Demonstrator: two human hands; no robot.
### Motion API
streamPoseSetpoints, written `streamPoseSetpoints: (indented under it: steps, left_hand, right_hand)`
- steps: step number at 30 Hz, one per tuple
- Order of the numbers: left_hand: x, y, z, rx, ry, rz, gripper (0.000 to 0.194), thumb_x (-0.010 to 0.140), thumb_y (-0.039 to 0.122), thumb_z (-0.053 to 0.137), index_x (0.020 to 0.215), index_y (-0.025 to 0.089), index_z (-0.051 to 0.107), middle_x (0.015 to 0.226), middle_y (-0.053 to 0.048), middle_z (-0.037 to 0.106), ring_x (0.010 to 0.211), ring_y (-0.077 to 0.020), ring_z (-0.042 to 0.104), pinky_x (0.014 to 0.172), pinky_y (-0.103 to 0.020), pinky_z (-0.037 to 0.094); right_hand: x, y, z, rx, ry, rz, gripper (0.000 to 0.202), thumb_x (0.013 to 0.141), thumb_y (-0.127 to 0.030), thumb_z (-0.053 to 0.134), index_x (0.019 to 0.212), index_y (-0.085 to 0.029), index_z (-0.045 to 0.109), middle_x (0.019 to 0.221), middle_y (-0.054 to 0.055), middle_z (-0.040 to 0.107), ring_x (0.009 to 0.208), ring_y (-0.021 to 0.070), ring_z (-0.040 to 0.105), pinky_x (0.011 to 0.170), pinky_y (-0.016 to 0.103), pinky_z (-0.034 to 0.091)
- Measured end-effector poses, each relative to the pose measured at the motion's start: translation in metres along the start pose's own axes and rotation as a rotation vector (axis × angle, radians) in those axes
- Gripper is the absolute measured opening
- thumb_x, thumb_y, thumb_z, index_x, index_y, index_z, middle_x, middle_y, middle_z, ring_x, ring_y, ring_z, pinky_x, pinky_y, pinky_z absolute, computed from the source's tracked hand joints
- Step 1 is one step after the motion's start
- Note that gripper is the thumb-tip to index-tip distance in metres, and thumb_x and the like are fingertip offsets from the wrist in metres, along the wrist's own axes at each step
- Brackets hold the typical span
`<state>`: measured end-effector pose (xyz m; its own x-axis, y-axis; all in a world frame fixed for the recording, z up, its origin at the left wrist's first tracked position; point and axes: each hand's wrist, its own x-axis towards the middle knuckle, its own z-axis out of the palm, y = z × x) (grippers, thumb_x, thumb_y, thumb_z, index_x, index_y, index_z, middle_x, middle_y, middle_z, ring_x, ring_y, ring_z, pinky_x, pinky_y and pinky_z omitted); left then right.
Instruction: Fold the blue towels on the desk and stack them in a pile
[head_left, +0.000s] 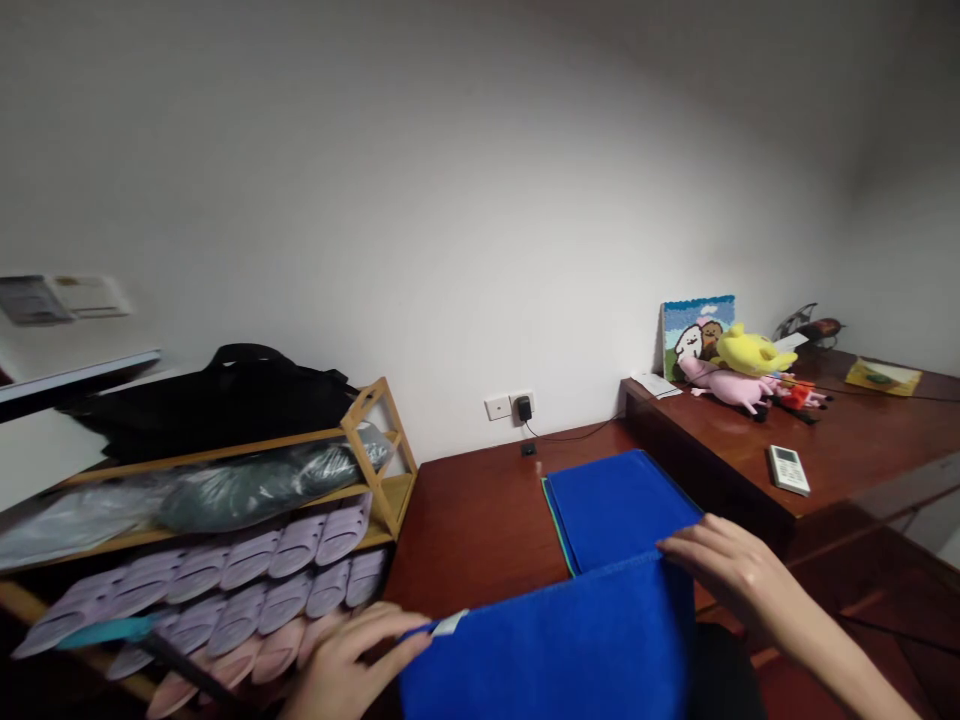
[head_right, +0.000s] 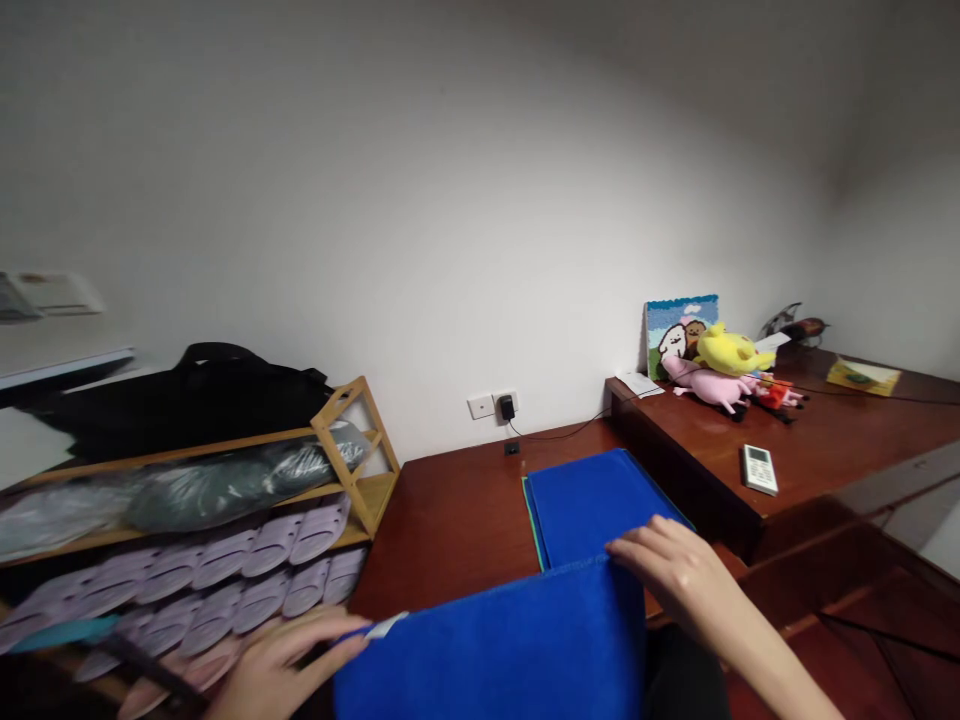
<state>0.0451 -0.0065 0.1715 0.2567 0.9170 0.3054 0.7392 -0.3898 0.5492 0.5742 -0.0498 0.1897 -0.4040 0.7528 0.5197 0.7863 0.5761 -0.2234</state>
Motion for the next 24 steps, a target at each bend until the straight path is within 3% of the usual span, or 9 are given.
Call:
streamPoseSetpoints:
  steps: [3, 6, 12, 15, 17, 19, 21, 24]
  left_hand:
    - [0.059, 0.053, 0.019, -0.139, -0.144, 0.014, 0.035, 0.086, 0.059, 0.067, 0.085, 0.027, 0.083, 0.09, 0.0, 0.083, 0.084, -0.0208, 0.075, 0.08, -0.028, 0.059]
    - [0.118, 0.083, 0.039, -0.185, -0.177, 0.086, 0.034, 0.087, 0.053, 0.068, 0.086, 0.023, 0.083, 0.086, -0.002, 0.083, 0.079, -0.0194, 0.074, 0.073, -0.026, 0.055]
    - [0.239, 0.127, 0.053, -0.177, 0.112, 0.204, 0.038, 0.088, 0.053, 0.066, 0.093, 0.018, 0.081, 0.092, -0.008, 0.083, 0.083, -0.0222, 0.072, 0.079, -0.032, 0.055]
    - [0.28, 0.146, 0.06, -0.151, 0.235, 0.219, 0.039, 0.092, 0.051, 0.063, 0.1, 0.017, 0.08, 0.097, -0.01, 0.081, 0.084, -0.0206, 0.068, 0.082, -0.033, 0.053]
    - [0.293, 0.152, 0.071, -0.134, 0.276, 0.243, 0.038, 0.094, 0.05, 0.061, 0.102, 0.017, 0.079, 0.096, -0.009, 0.08, 0.082, -0.0187, 0.066, 0.082, -0.032, 0.051]
    - [0.292, 0.151, 0.09, -0.117, 0.271, 0.27, 0.037, 0.096, 0.05, 0.06, 0.103, 0.018, 0.079, 0.097, -0.007, 0.079, 0.082, -0.0176, 0.065, 0.081, -0.031, 0.051]
    - [0.279, 0.142, 0.118, -0.095, 0.229, 0.291, 0.036, 0.098, 0.049, 0.058, 0.103, 0.019, 0.078, 0.098, -0.007, 0.078, 0.081, -0.0172, 0.066, 0.08, -0.031, 0.052]
    - [0.236, 0.12, 0.176, -0.043, 0.134, 0.308, 0.036, 0.101, 0.046, 0.054, 0.101, 0.019, 0.078, 0.099, -0.008, 0.078, 0.08, -0.0178, 0.067, 0.078, -0.032, 0.054]
  right_hand:
    - [0.019, 0.033, -0.009, 0.05, -0.063, 0.121, 0.038, 0.108, -0.044, 0.041, 0.118, -0.029, 0.075, 0.11, 0.009, 0.074, 0.095, 0.0207, 0.071, 0.086, 0.031, 0.056]
    - [0.049, 0.076, -0.016, 0.072, -0.058, 0.193, 0.04, 0.107, -0.043, 0.041, 0.112, -0.024, 0.075, 0.106, 0.009, 0.074, 0.091, 0.0204, 0.071, 0.083, 0.03, 0.055]
    - [0.127, 0.151, -0.058, -0.05, 0.158, 0.191, 0.028, 0.101, -0.025, 0.048, 0.109, -0.017, 0.074, 0.107, 0.009, 0.075, 0.097, 0.02, 0.069, 0.09, 0.03, 0.051]
    - [0.154, 0.178, -0.074, -0.114, 0.253, 0.255, 0.028, 0.102, -0.025, 0.048, 0.113, -0.014, 0.071, 0.11, 0.01, 0.074, 0.098, 0.0206, 0.068, 0.089, 0.03, 0.051]
    - [0.158, 0.193, -0.072, -0.155, 0.271, 0.323, 0.029, 0.103, -0.026, 0.047, 0.119, -0.015, 0.068, 0.115, 0.012, 0.072, 0.104, 0.0211, 0.067, 0.091, 0.03, 0.05]
    - [0.148, 0.205, -0.057, -0.185, 0.258, 0.397, 0.03, 0.104, -0.026, 0.045, 0.123, -0.015, 0.065, 0.121, 0.012, 0.069, 0.11, 0.0211, 0.065, 0.095, 0.03, 0.048]
    - [0.125, 0.212, -0.028, -0.201, 0.226, 0.465, 0.029, 0.103, -0.024, 0.044, 0.123, -0.016, 0.064, 0.123, 0.012, 0.067, 0.108, 0.0208, 0.065, 0.094, 0.029, 0.048]
    - [0.072, 0.21, 0.033, -0.207, 0.151, 0.569, 0.026, 0.099, -0.018, 0.044, 0.115, -0.016, 0.065, 0.115, 0.011, 0.067, 0.093, 0.0187, 0.066, 0.083, 0.028, 0.048]
